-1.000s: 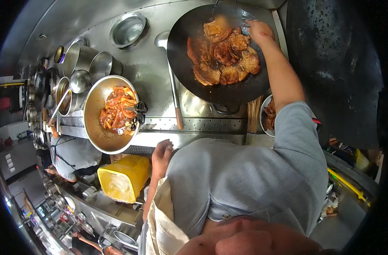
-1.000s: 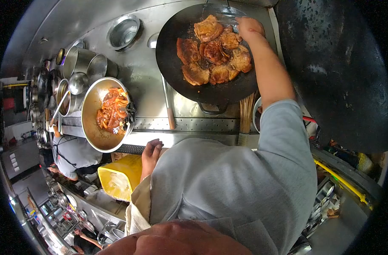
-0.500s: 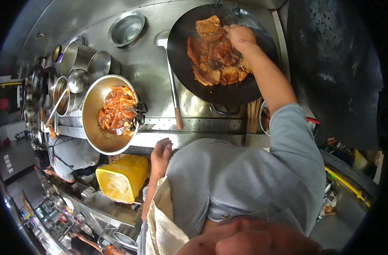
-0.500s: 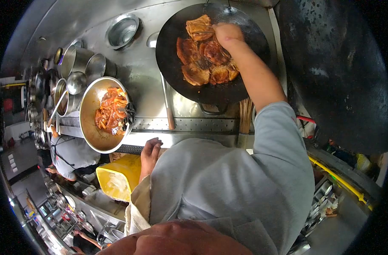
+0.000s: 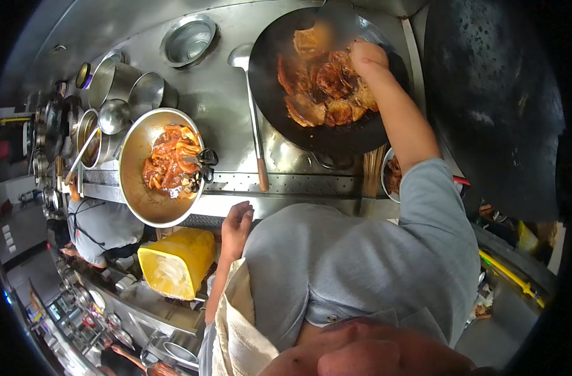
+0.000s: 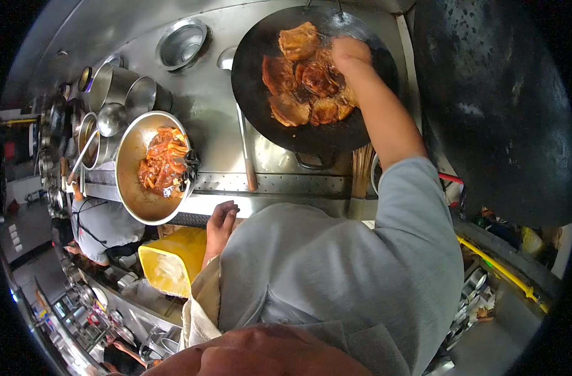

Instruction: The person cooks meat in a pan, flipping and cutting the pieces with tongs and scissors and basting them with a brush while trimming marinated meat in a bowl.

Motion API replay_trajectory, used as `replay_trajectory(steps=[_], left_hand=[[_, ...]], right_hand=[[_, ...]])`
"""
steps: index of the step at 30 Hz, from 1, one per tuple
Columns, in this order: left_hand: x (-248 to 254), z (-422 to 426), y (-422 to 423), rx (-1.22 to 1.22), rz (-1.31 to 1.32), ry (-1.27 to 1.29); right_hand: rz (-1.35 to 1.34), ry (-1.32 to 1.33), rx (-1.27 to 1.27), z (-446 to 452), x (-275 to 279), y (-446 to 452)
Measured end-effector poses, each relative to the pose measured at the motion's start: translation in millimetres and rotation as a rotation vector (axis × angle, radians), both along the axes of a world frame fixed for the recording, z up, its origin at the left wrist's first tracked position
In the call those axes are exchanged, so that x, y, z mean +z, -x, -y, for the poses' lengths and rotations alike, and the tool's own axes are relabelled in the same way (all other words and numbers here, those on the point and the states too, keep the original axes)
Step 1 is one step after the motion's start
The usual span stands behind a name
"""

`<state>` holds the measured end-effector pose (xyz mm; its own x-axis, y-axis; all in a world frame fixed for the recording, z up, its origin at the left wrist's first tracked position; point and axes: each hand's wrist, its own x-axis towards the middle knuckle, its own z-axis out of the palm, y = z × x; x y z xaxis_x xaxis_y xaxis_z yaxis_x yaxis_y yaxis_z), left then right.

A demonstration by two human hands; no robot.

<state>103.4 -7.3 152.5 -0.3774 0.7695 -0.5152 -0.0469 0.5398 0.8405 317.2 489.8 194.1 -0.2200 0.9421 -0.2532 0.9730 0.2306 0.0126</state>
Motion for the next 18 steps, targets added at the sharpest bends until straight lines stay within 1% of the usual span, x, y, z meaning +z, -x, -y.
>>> replay_trajectory(steps=[2, 4, 5, 7, 9, 11, 12, 13, 15, 16, 18], left_hand=[[6, -2, 1, 0.038, -0.029, 0.021], [4, 1, 2, 0.048, -0.027, 0.017], [3, 4, 1, 0.052, -0.025, 0.013], [-8, 12, 1, 0.047, -0.012, 0.008], [-12, 15, 1, 0.043, -0.001, -0.004], [-12, 15, -1, 0.031, -0.026, -0.010], [-11, 14, -2, 0.029, -0.024, -0.015], [-9, 14, -3, 0.033, -0.033, -0.029], [-7, 13, -5, 0.034, -0.039, -0.043], [-7, 13, -6, 0.001, -0.051, -0.034], [-5, 13, -9, -0.022, -0.064, -0.022]], right_hand=[[0.029, 0.006, -0.022, -2, -3, -4], [-0.014, -0.109, 0.025, 12, 9, -10], [-0.013, -0.105, 0.027, 16, 12, -13], [-0.061, -0.109, -0.017, 21, 15, -21], [-0.029, -0.145, -0.010, 21, 10, -41], [-0.200, -0.251, -0.066, 33, 13, -61], [-0.278, -0.216, -0.101, 51, 35, -64], [-0.276, -0.220, -0.102, 64, 42, -73], [-0.341, -0.132, -0.164, 88, 50, -91], [-0.339, -0.133, -0.164, 103, 50, -97], [-0.455, -0.162, -0.250, 133, 42, -107]])
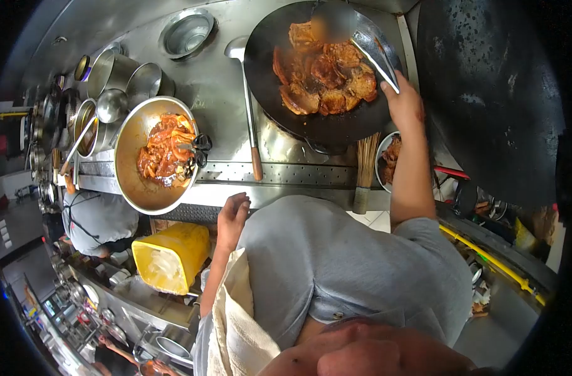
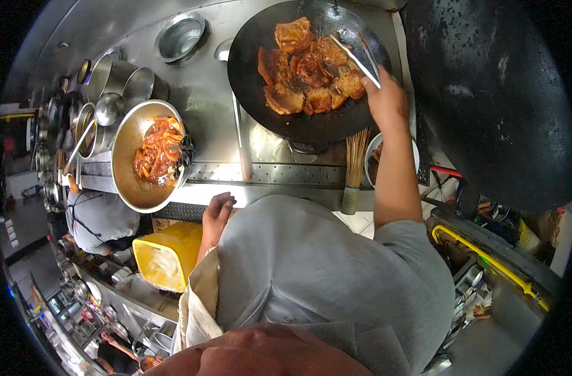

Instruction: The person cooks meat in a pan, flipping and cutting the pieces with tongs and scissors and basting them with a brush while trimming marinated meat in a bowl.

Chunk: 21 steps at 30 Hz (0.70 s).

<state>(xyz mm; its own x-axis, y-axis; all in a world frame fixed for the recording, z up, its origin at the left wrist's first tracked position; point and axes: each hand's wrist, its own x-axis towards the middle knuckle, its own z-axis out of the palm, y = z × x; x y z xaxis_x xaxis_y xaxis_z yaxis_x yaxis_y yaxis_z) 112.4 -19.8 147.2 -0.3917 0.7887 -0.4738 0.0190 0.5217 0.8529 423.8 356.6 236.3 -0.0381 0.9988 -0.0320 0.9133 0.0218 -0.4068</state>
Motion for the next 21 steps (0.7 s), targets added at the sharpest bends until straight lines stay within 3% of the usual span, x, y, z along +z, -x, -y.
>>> replay_trajectory(steps=[5, 7, 12, 15, 18, 21], left_hand=[[12, 0, -6, -0.049, -0.046, 0.006], [18, 2, -7, -0.043, -0.050, -0.014], [17, 11, 0, -0.061, 0.007, -0.015], [23, 17, 14, -0.089, 0.026, 0.009], [6, 30, 41, -0.114, 0.036, -0.051], [4, 40, 66, -0.134, 0.041, -0.024]], right_hand=[[-0.023, -0.015, 0.109, 52, -4, -3], [0.129, 0.177, 0.283, 67, 14, 11], [0.307, 0.182, 0.547, 81, -1, 47], [0.351, 0.144, 0.587, 89, -10, 62], [0.373, 0.264, 0.555, 98, 12, 65], [0.301, 0.198, 0.465, 108, 37, 59]])
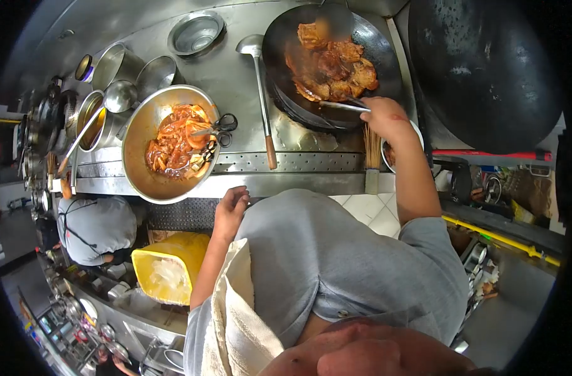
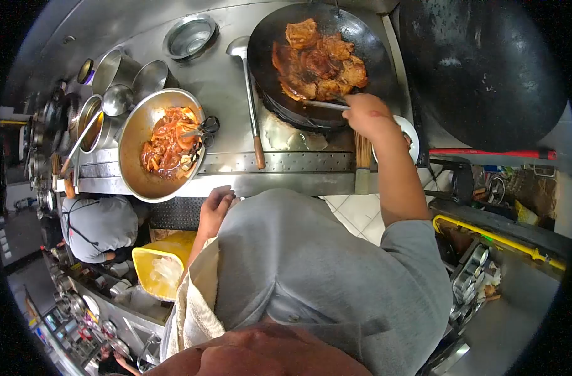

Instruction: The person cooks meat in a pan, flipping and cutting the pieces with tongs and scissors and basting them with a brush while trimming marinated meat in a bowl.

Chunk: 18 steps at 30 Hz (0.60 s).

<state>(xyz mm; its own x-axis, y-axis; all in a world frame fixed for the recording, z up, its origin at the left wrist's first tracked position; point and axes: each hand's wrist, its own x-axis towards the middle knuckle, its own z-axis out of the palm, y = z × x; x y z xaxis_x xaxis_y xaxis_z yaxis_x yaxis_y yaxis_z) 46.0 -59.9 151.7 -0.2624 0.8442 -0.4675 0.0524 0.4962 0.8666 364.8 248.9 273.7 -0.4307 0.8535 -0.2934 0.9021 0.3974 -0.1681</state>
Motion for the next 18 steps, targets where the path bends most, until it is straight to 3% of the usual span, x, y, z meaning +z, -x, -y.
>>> replay_trajectory(steps=[2, 5, 8, 12, 14, 18], left_hand=[[-4, 10, 16, 0.007, 0.042, -0.019], [-7, 21, 39, 0.036, 0.120, 0.014], [20, 25, 63, -0.054, 0.277, -0.047], [44, 25, 84, -0.090, 0.415, -0.137], [52, 27, 92, -0.100, 0.486, -0.176], [60, 40, 110, -0.197, 0.388, -0.218]], right_hand=[[0.027, -0.018, -0.079, 11, 9, 4], [-0.149, -0.198, -0.338, 29, 2, 13], [-0.648, 0.025, -0.406, 54, -1, 52], [-0.683, 0.103, 0.048, 109, 0, 141], [-0.623, 0.300, 0.227, 133, 14, 192], [-0.395, 0.284, 0.386, 163, 7, 269]])
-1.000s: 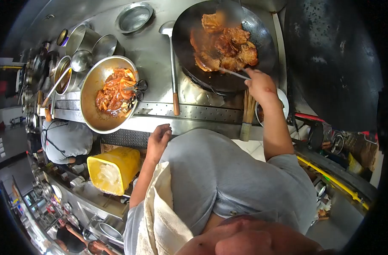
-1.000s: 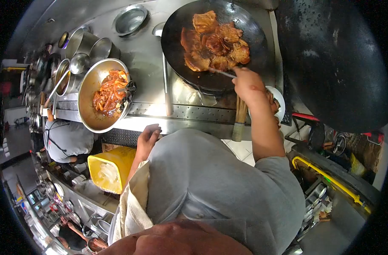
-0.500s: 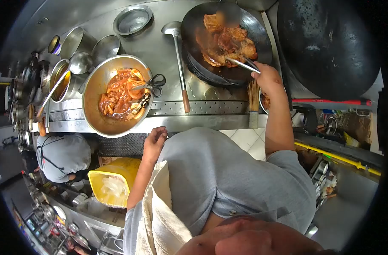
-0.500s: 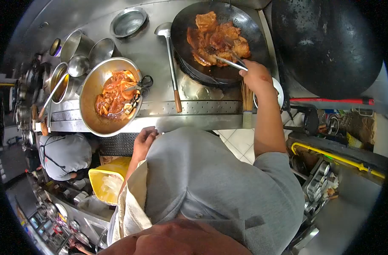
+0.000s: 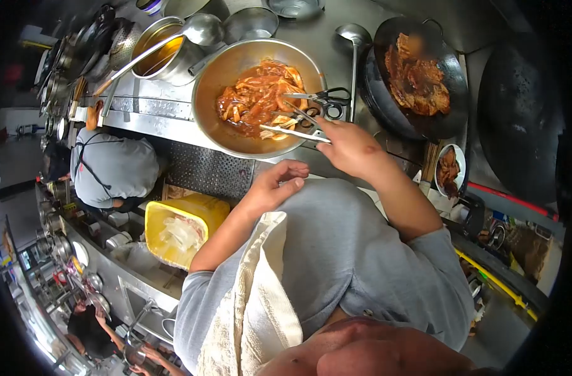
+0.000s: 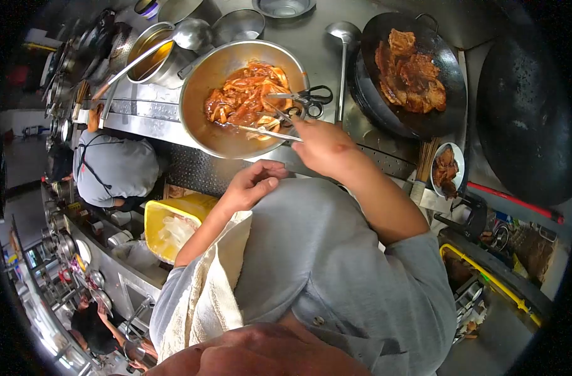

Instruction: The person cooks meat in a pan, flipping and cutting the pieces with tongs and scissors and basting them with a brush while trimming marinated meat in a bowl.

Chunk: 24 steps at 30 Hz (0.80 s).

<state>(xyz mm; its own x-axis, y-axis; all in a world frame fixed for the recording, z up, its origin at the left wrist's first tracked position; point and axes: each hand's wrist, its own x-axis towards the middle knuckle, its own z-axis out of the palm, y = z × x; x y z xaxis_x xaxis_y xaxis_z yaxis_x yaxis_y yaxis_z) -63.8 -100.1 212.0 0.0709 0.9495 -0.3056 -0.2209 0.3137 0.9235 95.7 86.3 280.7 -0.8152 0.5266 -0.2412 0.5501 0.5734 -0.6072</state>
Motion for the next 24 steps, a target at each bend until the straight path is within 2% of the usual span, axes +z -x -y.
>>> replay_trajectory(steps=[1, 3, 5, 6, 7, 8, 10, 13, 15, 16, 18, 20, 22, 24], left_hand=[[-2, 6, 4, 0.023, -0.040, -0.012], [-10, 11, 10, 0.086, -0.045, -0.017], [-16, 20, 12, 0.175, -0.014, 0.048], [-10, 19, 13, 0.181, -0.011, 0.033], [-11, 22, 14, 0.168, -0.031, 0.025], [-12, 23, 17, 0.164, -0.055, 0.012], [-9, 25, 24, 0.099, -0.086, 0.013], [7, 25, 24, 0.048, -0.112, 0.059], [8, 25, 24, 0.041, -0.070, 0.098], [10, 23, 24, 0.030, -0.072, 0.089], [21, 18, 24, 0.002, -0.083, 0.071], [24, 12, 22, -0.012, -0.083, 0.048], [26, 4, 18, -0.027, -0.035, -0.039], [30, -7, 12, -0.074, -0.039, -0.073]], right_hand=[[0.045, -0.105, 0.049, 5, -7, 15], [0.231, 0.011, 0.114, 6, -19, 47], [0.274, 0.020, 0.112, 14, -25, 77], [0.341, -0.010, 0.122, 19, -6, 96], [0.373, -0.127, 0.195, 25, -31, 104], [0.319, -0.112, 0.215, 29, -54, 111], [0.445, 0.000, 0.202, 38, -56, 120], [0.511, -0.007, 0.210, 37, -52, 105], [0.251, 0.031, 0.095, 33, -48, 77], [0.249, 0.023, 0.082, 29, -36, 62], [-0.048, -0.056, -0.098, 23, -4, 24], [-0.265, -0.111, -0.230, 19, -33, -23], [0.011, -0.048, -0.204, 16, -47, -77], [0.464, 0.136, -0.031, 23, -79, -127]])
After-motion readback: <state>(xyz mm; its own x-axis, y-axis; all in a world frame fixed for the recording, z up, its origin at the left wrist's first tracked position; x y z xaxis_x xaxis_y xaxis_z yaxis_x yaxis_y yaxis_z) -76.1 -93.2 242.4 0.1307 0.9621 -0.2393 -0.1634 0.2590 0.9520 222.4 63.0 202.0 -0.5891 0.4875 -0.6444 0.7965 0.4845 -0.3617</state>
